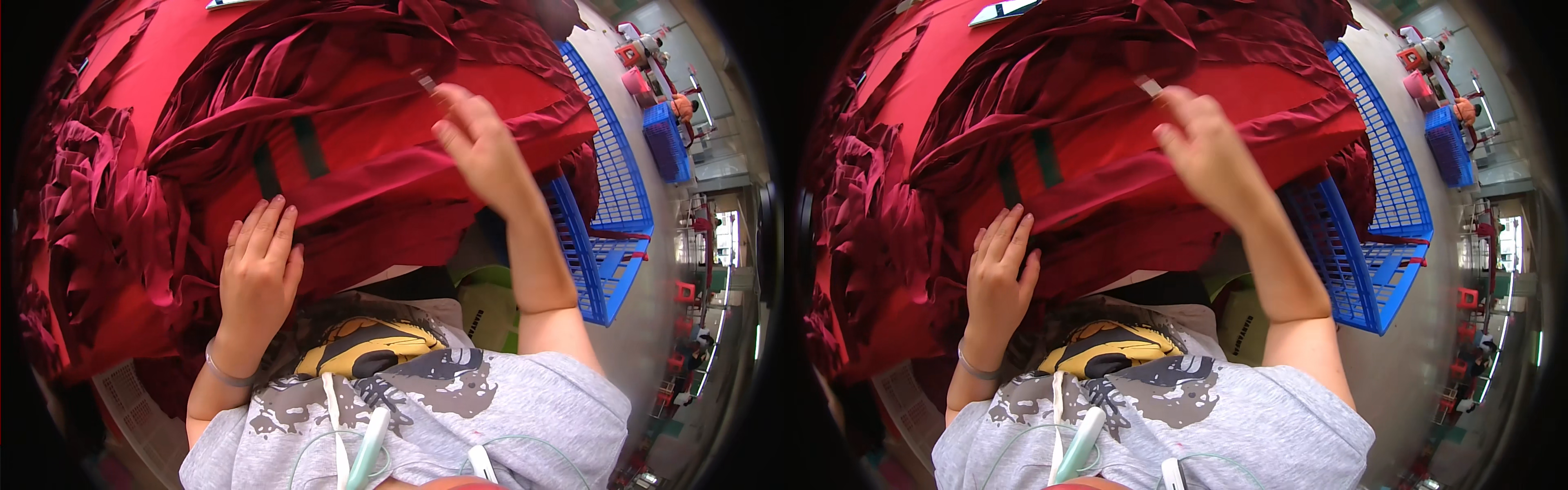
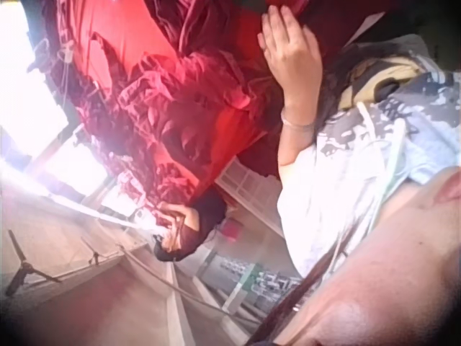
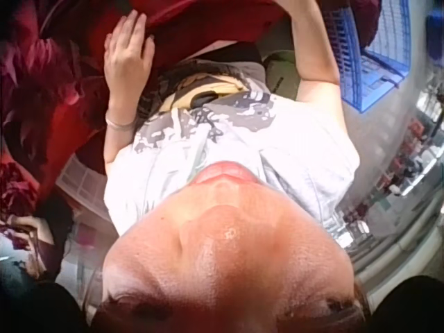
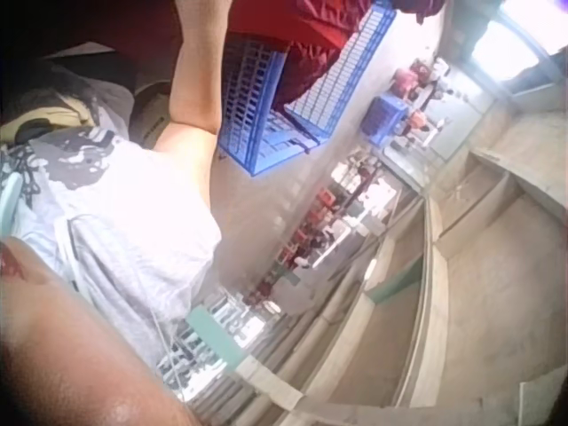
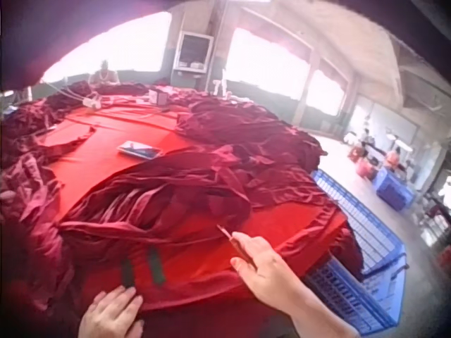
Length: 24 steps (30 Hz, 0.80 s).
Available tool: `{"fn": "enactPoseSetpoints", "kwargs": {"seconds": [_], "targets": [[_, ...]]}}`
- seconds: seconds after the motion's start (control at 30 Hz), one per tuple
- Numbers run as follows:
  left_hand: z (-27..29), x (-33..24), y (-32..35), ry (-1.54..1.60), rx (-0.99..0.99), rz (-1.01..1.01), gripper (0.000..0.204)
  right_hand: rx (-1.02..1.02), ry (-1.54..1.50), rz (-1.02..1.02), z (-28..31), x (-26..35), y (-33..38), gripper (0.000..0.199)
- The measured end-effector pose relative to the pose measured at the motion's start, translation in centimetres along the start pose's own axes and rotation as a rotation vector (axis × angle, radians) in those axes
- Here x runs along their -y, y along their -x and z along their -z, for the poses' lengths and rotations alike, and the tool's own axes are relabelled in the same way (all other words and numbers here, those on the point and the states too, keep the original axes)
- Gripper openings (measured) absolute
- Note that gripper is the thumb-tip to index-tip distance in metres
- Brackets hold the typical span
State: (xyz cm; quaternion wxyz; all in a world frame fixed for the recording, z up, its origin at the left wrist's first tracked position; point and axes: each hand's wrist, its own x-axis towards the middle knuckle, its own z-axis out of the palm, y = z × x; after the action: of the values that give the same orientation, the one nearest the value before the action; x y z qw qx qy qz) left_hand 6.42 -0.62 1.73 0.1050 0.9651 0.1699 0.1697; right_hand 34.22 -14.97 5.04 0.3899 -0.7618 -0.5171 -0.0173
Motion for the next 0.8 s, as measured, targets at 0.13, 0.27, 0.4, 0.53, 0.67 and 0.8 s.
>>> {"fn": "enactPoseSetpoints", "kwargs": {"seconds": [0.13,0.27,0.4,0.53,0.67,0.8], "targets": [[0.1,0.3,0.2,0.038,-0.015,-0.013,0.046,0.157,-0.069,0.175,-5.1,7.0,4.0,0.041],[-0.6,0.2,0.0,-0.015,-0.079,-0.019,0.049,0.250,0.208,0.074,-6.9,9.3,5.5,0.038],[-1.9,-0.3,0.7,-0.183,-0.141,0.023,0.054,0.195,0.214,0.073,-6.1,10.3,5.6,0.030],[-2.2,-0.3,0.6,-0.181,-0.145,0.041,0.055,0.214,0.203,0.043,-6.9,10.1,5.8,0.030],[-2.3,-0.2,0.5,-0.177,-0.150,0.032,0.056,0.073,0.195,0.077,-8.1,9.3,5.5,0.029],[-2.3,-0.2,0.8,-0.154,-0.142,0.046,0.058,-0.150,0.186,0.043,-8.1,8.2,4.6,0.031]]}}
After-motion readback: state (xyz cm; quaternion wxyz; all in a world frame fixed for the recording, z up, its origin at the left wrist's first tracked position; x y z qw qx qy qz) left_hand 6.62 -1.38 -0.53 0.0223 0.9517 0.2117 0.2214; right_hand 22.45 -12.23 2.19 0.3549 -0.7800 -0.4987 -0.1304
